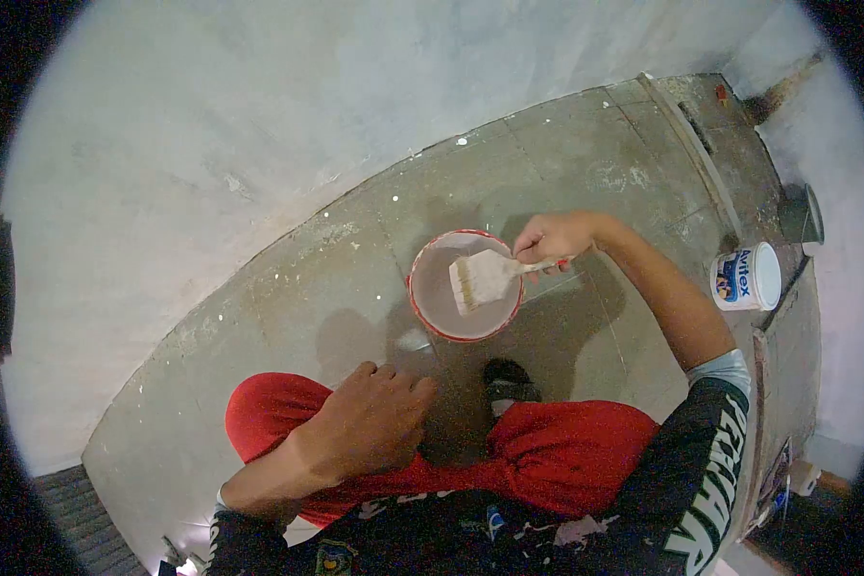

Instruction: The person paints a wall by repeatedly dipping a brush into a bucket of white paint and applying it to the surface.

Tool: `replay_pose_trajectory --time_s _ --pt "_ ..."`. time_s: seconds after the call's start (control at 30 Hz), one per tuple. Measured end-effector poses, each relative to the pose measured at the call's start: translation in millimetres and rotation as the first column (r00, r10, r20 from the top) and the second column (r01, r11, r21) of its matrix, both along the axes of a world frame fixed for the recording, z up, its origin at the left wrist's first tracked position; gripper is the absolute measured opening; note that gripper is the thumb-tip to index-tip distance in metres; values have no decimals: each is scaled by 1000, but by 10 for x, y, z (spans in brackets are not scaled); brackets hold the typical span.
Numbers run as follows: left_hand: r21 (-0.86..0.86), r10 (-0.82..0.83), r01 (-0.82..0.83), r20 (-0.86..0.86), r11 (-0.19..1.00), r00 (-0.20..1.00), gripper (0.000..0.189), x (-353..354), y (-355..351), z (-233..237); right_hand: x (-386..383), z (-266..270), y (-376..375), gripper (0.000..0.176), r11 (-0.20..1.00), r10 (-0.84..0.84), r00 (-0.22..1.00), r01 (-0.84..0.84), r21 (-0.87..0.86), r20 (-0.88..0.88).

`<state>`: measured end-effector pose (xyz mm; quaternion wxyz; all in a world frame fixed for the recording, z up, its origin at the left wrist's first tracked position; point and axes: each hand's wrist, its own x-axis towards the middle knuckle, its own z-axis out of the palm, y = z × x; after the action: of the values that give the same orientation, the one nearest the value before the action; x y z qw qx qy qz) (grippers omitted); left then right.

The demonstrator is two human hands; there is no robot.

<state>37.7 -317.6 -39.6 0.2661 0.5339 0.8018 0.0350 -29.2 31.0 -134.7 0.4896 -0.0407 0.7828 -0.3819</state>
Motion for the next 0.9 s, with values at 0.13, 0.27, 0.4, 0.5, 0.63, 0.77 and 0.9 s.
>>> replay_pose_trajectory --time_s 0.13,0.27,0.4,0.5,0.63,0.77,0.9 --pt "8 1 -1 -3 1000 1000 29 8 14 -26 120 -106 150 19 938 -296 939 320 -132 173" --pt "6 -18 18 5 1000 1000 30 5 40 -12 207 -396 298 23 843 -426 854 494 -210 298" --pt "16 2 -1 -28 1000 1000 31 38 59 -19 221 -514 371 27 795 -431 819 543 -271 378" --pt "-26 -30 29 -47 999 998 33 61 99 5 231 -557 411 28 765 -383 794 559 -318 472" --pt "-46 3 -4 -29 999 1000 34 66 100 -155 260 -601 471 30 720 -522 798 601 -347 300" --pt "-21 42 -42 11 999 999 31 108 53 -146 112 -365 522 29 620 -446 784 619 -482 432" --pt "138 111 -91 -149 986 983 22 179 -105 -154 13 562 88 27 582 -679 721 642 -499 135"
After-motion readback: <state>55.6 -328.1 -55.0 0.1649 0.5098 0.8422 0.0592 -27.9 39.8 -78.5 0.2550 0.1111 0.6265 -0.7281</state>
